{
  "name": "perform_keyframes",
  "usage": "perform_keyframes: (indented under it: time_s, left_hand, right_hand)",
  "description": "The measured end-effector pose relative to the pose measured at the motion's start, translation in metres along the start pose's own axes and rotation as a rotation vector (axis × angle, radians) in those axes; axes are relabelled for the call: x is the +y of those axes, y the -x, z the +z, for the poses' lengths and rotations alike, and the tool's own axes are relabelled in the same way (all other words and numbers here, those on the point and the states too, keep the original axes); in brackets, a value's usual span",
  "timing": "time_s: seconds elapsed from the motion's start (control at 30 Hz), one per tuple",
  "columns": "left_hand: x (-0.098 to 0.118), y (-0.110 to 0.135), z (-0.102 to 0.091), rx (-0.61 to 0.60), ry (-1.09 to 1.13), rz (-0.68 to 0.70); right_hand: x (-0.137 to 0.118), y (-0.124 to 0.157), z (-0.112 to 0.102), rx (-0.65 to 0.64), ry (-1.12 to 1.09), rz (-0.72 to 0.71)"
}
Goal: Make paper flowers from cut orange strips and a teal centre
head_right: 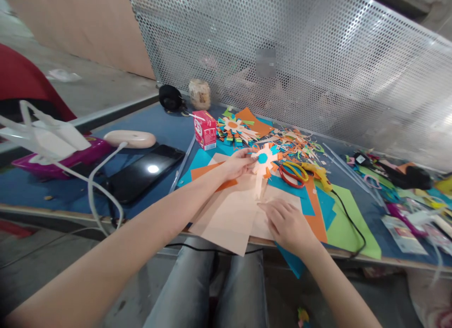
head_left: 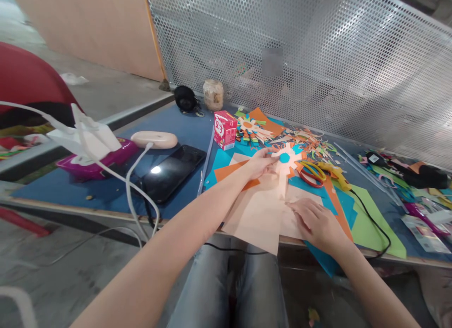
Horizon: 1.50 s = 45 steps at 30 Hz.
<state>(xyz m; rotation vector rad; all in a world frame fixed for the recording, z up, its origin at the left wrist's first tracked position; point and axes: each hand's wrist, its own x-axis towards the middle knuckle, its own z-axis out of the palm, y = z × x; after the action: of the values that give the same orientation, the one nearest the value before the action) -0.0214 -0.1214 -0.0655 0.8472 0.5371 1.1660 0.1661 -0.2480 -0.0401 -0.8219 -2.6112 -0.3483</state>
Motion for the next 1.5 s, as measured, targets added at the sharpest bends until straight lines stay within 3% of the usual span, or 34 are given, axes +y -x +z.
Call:
perform_keyframes:
  time_s: [0.07, 0.23, 0.33, 0.43, 0.53, 0.6, 0.7, 0.8, 0.87, 0.97, 1.07, 1.27, 1.37, 1.5]
  left_hand:
    - [0.000, 0.001, 0.000, 0.011, -0.003, 0.002]
    - [0.003, 0.003, 0.001, 0.001, -0.021, -0.011]
    - [0.004, 0.004, 0.001, -0.001, -0.015, -0.015]
    - [0.004, 0.004, 0.003, 0.029, -0.011, -0.014]
    - [0.005, 0.006, 0.005, 0.058, 0.005, -0.013]
    - [0.006, 0.008, 0.007, 0.062, 0.009, -0.015]
    - [0.007, 0.009, 0.007, 0.056, 0.003, -0.016]
    - [0.007, 0.009, 0.006, 0.054, 0.002, -0.006]
    - [0.007, 0.009, 0.005, 0.051, 0.003, -0.003]
    - [0.006, 0.009, 0.005, 0.044, 0.000, -0.010]
    - [0.007, 0.010, 0.006, 0.049, -0.010, -0.010]
    - [0.008, 0.009, 0.006, 0.033, -0.033, -0.017]
    - [0.006, 0.008, 0.005, 0.026, -0.028, 0.001]
    - [0.005, 0.008, 0.004, 0.023, -0.028, -0.008]
  right_hand:
    - [0.000, 0.001, -0.003, -0.019, -0.050, 0.058]
    - [0.000, 0.010, -0.009, -0.005, -0.214, -0.102]
    - [-0.002, 0.014, -0.012, 0.045, -0.263, 0.016]
    - [-0.004, 0.015, -0.013, -0.021, -0.219, 0.090]
    - [-0.004, 0.020, -0.013, -0.100, -0.263, -0.038]
    - [-0.004, 0.026, -0.015, -0.048, -0.355, -0.092]
    - [-0.007, 0.031, -0.017, 0.079, -0.401, -0.007]
    - [-0.013, 0.028, -0.017, -0.020, -0.268, 0.063]
    - [-0.015, 0.027, -0.017, -0.095, -0.260, -0.028]
    - [-0.010, 0.033, -0.025, 0.058, -0.338, -0.137]
    - [0.000, 0.041, -0.036, 0.181, -0.321, -0.035]
    - [0.018, 0.047, -0.020, -0.013, -0.038, 0.332]
    - [0.027, 0.055, -0.013, -0.063, 0.017, 0.318]
    - [0.032, 0.066, -0.021, 0.064, 0.157, 0.291]
